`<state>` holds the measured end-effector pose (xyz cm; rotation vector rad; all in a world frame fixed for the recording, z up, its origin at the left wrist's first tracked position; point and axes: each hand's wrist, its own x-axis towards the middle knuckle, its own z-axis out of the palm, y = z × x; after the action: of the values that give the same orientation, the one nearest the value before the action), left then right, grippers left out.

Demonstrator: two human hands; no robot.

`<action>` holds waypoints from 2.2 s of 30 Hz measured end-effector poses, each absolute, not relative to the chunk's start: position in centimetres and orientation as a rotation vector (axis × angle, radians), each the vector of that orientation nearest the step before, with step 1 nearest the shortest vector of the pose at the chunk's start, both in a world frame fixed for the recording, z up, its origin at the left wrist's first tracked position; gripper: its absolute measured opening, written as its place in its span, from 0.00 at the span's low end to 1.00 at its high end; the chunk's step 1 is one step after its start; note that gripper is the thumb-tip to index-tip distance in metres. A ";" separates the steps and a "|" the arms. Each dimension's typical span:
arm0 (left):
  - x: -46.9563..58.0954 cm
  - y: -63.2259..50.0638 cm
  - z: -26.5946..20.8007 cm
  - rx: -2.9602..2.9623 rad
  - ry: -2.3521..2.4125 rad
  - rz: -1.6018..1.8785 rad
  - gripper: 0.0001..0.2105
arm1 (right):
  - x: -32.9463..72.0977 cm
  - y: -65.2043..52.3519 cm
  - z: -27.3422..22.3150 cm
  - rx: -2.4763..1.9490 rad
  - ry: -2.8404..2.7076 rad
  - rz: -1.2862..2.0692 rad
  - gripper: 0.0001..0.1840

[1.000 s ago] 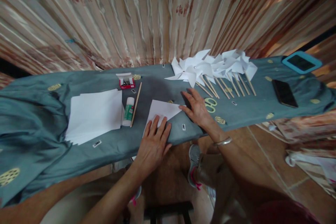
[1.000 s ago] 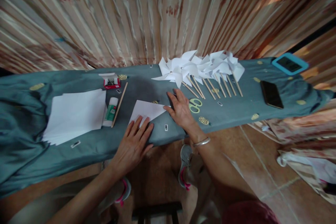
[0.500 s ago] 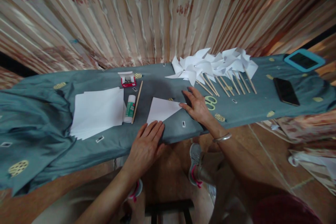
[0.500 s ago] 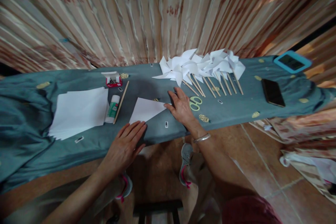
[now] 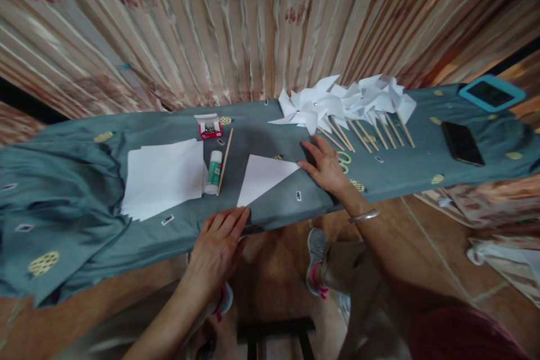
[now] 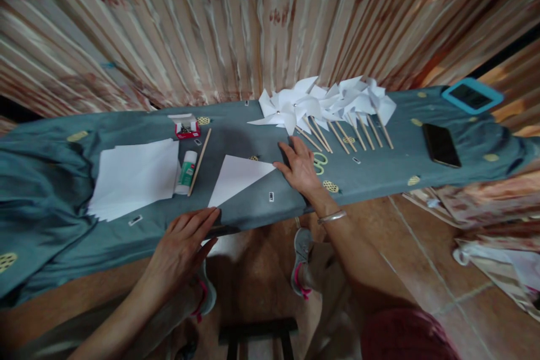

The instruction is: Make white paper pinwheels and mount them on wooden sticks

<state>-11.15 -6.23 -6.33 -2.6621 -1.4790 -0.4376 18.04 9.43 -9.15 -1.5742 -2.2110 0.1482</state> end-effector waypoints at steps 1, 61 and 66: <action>-11.2 -6.3 -6.3 -2.665 -1.475 -0.437 0.18 | 18.3 9.4 -9.1 -1.581 -2.207 0.131 0.34; -7.1 -1.2 -5.6 -2.807 -1.897 -0.703 0.23 | 13.4 3.6 -5.0 -1.211 -1.456 1.162 0.07; -6.1 -1.4 -4.9 -2.692 -1.704 -0.745 0.22 | 13.8 5.2 -7.0 -1.289 -1.388 1.149 0.10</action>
<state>-6.07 -1.44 -4.89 -2.6924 -1.7036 -0.7448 13.75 5.23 -7.04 -1.2894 -1.3883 1.1485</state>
